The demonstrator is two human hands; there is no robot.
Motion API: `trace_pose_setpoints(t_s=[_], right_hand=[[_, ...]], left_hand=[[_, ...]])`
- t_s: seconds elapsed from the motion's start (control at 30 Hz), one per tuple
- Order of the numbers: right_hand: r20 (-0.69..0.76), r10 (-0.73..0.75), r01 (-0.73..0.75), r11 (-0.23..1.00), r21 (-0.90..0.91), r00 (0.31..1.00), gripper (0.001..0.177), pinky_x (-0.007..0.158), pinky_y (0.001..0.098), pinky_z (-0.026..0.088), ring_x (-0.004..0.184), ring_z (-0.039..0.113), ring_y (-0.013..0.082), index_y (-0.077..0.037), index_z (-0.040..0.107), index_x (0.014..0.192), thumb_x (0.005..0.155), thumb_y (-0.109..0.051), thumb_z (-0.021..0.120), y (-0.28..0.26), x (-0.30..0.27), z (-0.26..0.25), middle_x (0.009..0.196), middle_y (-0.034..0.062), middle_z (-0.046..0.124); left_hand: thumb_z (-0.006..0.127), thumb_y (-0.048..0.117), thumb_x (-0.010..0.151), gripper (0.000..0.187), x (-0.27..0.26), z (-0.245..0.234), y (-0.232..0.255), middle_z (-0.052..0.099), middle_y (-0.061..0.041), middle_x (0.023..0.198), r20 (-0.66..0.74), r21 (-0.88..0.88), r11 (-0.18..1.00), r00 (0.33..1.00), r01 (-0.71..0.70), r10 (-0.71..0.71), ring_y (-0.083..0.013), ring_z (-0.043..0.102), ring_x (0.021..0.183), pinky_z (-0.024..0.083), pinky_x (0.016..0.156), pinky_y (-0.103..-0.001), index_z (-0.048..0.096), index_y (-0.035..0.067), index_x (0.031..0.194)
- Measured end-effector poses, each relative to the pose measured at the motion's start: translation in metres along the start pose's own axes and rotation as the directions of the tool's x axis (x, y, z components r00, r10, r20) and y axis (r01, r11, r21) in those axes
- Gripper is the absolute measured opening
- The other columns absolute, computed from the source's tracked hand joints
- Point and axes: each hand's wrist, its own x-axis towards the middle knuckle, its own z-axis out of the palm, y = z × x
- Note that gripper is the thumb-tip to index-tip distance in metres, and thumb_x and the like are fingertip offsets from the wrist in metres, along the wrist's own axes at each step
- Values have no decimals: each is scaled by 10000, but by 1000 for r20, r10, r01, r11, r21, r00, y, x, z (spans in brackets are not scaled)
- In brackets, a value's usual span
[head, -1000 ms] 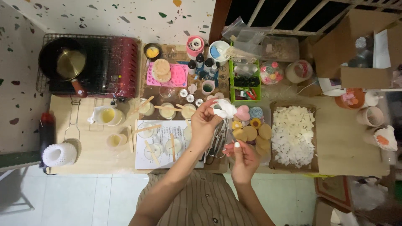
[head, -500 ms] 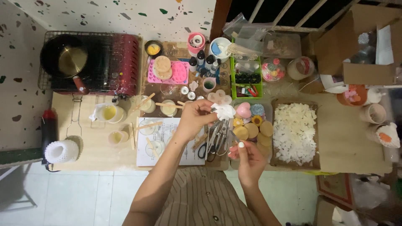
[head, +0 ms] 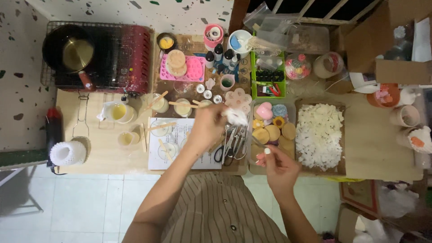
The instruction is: Preparing materials, adding scents and dyes, and using a heat gun to make handmade candles.
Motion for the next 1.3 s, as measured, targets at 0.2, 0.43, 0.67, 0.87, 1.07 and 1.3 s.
trace_pose_setpoints(t_s=[0.2, 0.43, 0.67, 0.87, 1.07, 1.3], right_hand=[[-71, 39, -42, 998, -43, 997, 165, 624, 280, 557, 676, 674, 147, 74, 699, 1077, 1021, -65, 628, -23, 6, -22, 839, 131, 737], [33, 214, -215, 944, 250, 976, 180, 539, 245, 484, 606, 628, 146, 60, 655, 1032, 986, -101, 587, 1, 25, -23, 784, 97, 711], [918, 223, -790, -468, 396, 327, 109, 453, 216, 353, 491, 462, 51, -5, 554, 987, 1015, -103, 516, 3, 34, -3, 649, -36, 482], [953, 186, -835, -462, 299, 238, 116, 422, 196, 363, 453, 450, 32, -14, 537, 975, 1028, -109, 499, 3, 37, 14, 616, -56, 485], [967, 164, -811, -528, 253, 195, 99, 421, 209, 364, 469, 461, 43, -15, 527, 969, 1019, -96, 496, 0, 36, 39, 634, -37, 499], [976, 182, -785, -585, 206, 120, 77, 439, 213, 379, 504, 477, 77, -11, 514, 983, 1009, -70, 474, -6, 40, 70, 674, 6, 507]], left_hand=[[746, 28, 826, 192, 14, -49, -14, 726, -159, 794, -195, 166, 986, 979, -23, 55, -243, 732, 721, 566, 683, -360, 740, -6, 1015], [677, 48, 924, 180, -4, 7, -35, 693, -28, 924, 79, -672, 712, 976, 202, -202, -111, 698, 814, 636, 740, -290, 665, -25, 1088], [709, -7, 901, 270, -17, 19, -6, 672, 3, 877, 35, -845, 515, 975, 146, -218, -64, 629, 781, 541, 638, -230, 641, 2, 1161], [724, -22, 871, 258, -27, 14, 3, 733, -4, 900, -48, -838, 538, 968, 95, -245, -57, 636, 753, 489, 590, -204, 672, -6, 1123], [717, -11, 914, 197, -45, -8, 12, 709, -12, 945, -8, -831, 551, 990, 74, -144, -53, 621, 786, 500, 605, -225, 677, 1, 1106], [734, 59, 966, 159, -48, -27, -14, 727, -36, 980, 97, -943, 306, 988, 129, -118, -89, 638, 767, 525, 637, -248, 687, 1, 1107]])
